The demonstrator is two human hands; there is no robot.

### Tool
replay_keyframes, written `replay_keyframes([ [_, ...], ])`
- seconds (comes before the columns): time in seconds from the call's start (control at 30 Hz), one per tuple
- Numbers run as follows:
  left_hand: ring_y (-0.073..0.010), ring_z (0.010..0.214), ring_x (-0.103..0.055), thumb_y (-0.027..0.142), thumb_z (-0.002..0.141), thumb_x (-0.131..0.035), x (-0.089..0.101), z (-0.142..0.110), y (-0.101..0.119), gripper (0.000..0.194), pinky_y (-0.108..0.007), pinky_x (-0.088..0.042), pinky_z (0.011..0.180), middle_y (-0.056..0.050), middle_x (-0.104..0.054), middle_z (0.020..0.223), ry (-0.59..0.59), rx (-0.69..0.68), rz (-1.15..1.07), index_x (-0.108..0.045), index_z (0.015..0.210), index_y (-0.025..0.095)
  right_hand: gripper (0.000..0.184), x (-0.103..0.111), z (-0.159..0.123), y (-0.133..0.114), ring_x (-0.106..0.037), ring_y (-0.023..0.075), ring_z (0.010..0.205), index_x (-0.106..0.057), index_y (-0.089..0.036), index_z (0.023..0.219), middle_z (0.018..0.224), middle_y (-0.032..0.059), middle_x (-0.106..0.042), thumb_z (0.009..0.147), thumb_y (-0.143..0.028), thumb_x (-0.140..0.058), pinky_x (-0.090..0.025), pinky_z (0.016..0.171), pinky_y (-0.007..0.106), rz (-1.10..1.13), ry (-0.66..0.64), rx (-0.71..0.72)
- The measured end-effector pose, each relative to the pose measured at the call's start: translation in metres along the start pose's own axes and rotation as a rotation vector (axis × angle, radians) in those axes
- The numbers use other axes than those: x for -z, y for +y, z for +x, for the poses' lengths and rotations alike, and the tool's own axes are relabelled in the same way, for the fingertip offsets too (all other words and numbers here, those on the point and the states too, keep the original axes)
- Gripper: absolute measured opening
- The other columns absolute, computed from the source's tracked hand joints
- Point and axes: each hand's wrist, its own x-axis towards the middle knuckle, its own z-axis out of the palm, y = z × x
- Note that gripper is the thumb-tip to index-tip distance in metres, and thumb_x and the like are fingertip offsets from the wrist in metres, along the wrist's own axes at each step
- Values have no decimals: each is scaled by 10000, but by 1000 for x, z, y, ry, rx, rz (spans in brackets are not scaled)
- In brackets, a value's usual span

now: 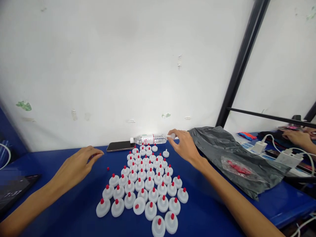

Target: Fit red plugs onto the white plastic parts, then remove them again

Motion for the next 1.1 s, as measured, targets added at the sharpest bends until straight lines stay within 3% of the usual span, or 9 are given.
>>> replay_keyframes([
  [0.1,-269,1040,-646,374,945,-382,-8,-1,0,352,-365,-466,825,-75,-721,1089,-73,-24,27,-670,1106,251,197,-1,-2,-4,-681,227,856,-667,-223,968,977,45,-739,958,-398,-579,-487,811,351,24,-82,4],
  [0.2,-253,906,-673,333,902,-456,-6,-4,4,246,-330,-443,717,-49,-738,943,-138,-14,45,-684,949,253,248,2,-2,-4,-676,239,933,-698,-217,936,1108,81,-712,942,-435,-581,-481,827,349,15,-211,-18],
  [0.3,-232,815,-677,296,870,-498,-2,-5,5,193,-295,-394,637,-19,-736,860,-205,-10,36,-685,844,259,287,7,0,-2,-669,227,782,-725,-210,907,926,81,-730,922,-459,-583,-464,718,338,-25,-371,-73],
  [0.4,-224,799,-681,264,850,-515,-3,-6,3,198,-280,-389,622,-12,-743,864,-229,-12,8,-713,860,277,249,9,0,1,-641,200,611,-724,-213,836,718,46,-726,900,-422,-604,-418,586,307,-15,-493,-87],
  [0.57,-234,817,-682,277,865,-490,-6,-8,3,233,-280,-407,623,-19,-745,869,-225,-24,2,-721,833,286,126,4,-7,4,-673,202,601,-741,-229,831,691,20,-754,848,-326,-662,-423,560,283,33,-645,-69],
  [0.7,-232,865,-674,285,902,-441,-9,-9,3,271,-298,-429,686,-32,-744,940,-212,-46,8,-707,851,275,147,2,-8,3,-675,206,606,-746,-225,835,698,25,-755,859,-347,-667,-440,582,294,44,-641,-55],
  [0.93,-224,860,-689,285,878,-486,-15,-6,-1,235,-278,-419,647,-23,-753,935,-206,-48,-14,-713,940,283,300,-9,-8,-14,-671,223,794,-758,-231,1018,878,50,-757,965,-452,-561,-466,729,336,81,-477,-1],
  [1.1,-241,916,-698,256,852,-523,-12,-7,4,205,-292,-446,678,-31,-768,978,-229,-31,0,-721,907,268,294,-22,-14,-18,-655,221,810,-781,-221,958,885,58,-748,962,-426,-569,-475,737,342,139,-451,25],
])
